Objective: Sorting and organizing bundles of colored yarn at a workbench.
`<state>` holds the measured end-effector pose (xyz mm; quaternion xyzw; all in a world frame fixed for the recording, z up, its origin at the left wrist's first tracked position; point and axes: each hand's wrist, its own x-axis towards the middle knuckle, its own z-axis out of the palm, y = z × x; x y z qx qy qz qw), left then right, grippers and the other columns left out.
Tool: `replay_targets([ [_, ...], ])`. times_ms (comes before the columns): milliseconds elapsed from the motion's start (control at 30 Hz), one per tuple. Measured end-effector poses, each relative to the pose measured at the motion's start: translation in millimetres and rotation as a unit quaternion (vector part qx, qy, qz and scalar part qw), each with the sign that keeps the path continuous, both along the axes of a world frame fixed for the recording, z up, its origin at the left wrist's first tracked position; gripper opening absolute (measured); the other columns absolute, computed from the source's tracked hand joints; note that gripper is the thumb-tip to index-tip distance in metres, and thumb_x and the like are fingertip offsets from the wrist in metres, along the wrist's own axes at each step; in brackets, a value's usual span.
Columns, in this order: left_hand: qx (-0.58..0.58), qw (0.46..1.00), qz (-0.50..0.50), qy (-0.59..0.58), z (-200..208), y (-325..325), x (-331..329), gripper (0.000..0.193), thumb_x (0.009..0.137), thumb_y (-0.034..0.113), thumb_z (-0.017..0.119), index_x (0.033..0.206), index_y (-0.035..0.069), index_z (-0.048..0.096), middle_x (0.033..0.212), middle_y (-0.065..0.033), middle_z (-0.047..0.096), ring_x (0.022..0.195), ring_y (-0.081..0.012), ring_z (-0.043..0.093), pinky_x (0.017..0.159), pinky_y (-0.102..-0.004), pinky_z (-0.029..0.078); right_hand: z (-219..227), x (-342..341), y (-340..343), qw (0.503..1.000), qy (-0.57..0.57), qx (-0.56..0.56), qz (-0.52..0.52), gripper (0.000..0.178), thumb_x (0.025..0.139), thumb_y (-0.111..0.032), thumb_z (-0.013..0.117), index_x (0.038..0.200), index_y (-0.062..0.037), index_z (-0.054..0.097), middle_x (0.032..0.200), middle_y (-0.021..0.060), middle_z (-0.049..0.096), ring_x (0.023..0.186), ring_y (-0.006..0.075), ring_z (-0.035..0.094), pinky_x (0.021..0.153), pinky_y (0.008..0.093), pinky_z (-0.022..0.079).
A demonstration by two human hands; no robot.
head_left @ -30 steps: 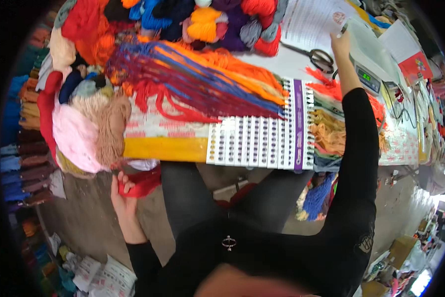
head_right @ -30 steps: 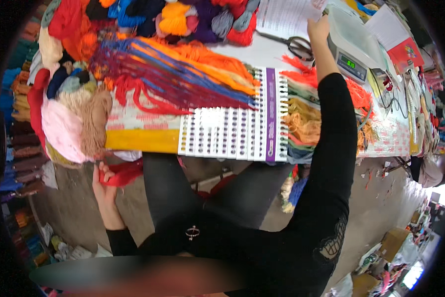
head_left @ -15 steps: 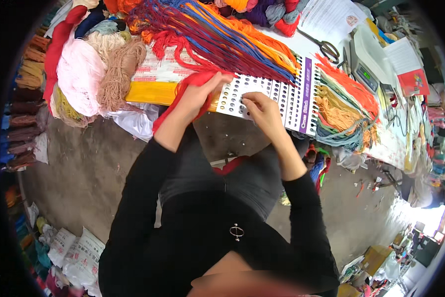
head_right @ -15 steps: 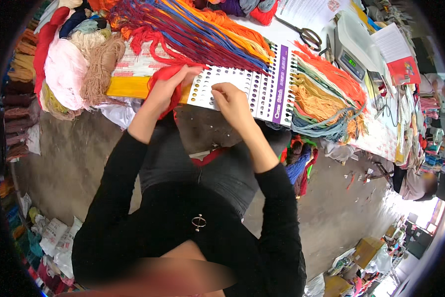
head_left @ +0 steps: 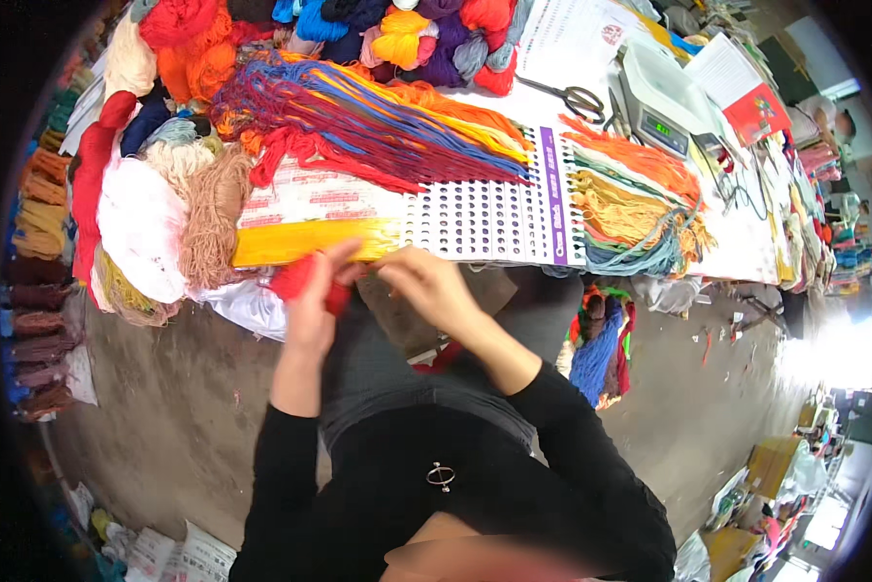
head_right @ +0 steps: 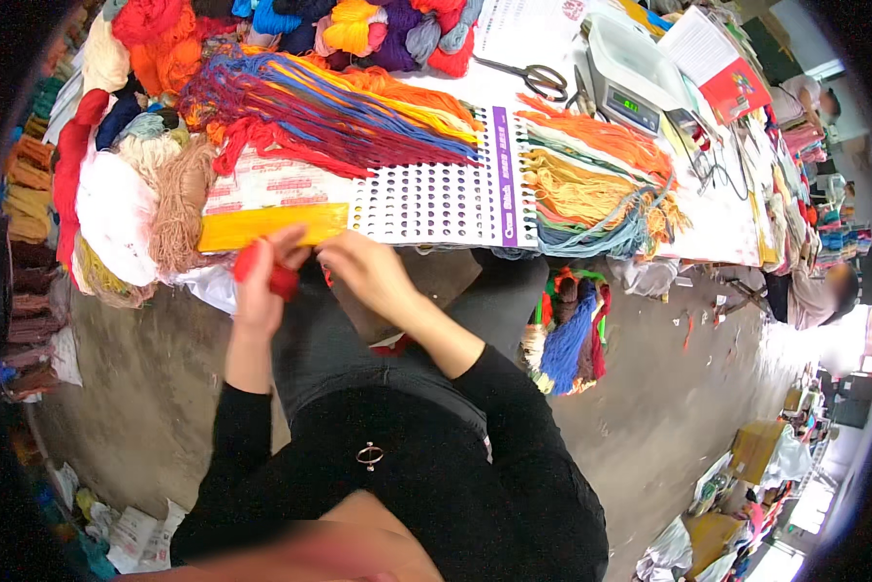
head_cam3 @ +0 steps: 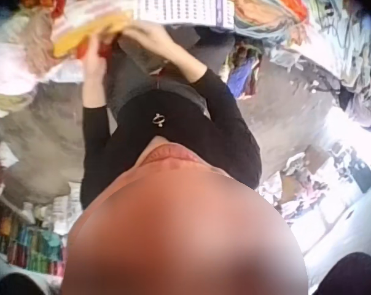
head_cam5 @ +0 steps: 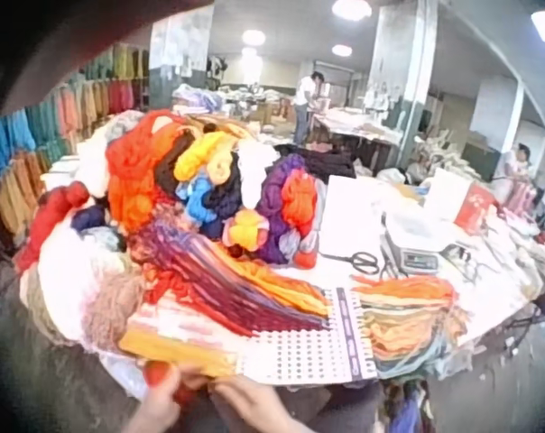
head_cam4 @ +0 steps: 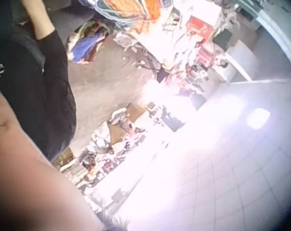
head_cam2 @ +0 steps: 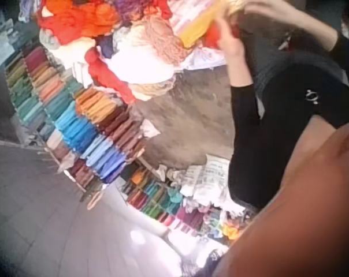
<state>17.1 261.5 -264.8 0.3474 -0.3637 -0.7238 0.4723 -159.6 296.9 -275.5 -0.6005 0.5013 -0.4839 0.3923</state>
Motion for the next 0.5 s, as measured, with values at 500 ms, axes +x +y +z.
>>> replay_targets([
  [500,0.050,0.990,0.035,0.128,11,-2,-7,0.035,0.097,0.028,0.037,0.108,-0.002,0.053,0.103,-0.0143,0.059,0.090,-0.0212,0.059,0.082,-0.0359,0.048,50,-151,-84,0.956,0.204,0.044,-0.204,0.026,0.090,-0.024,0.050,0.101,-0.0042,0.063,0.086,0.0063,0.065,0.078,0.0145,0.058,0.071,0.0276,0.045],
])
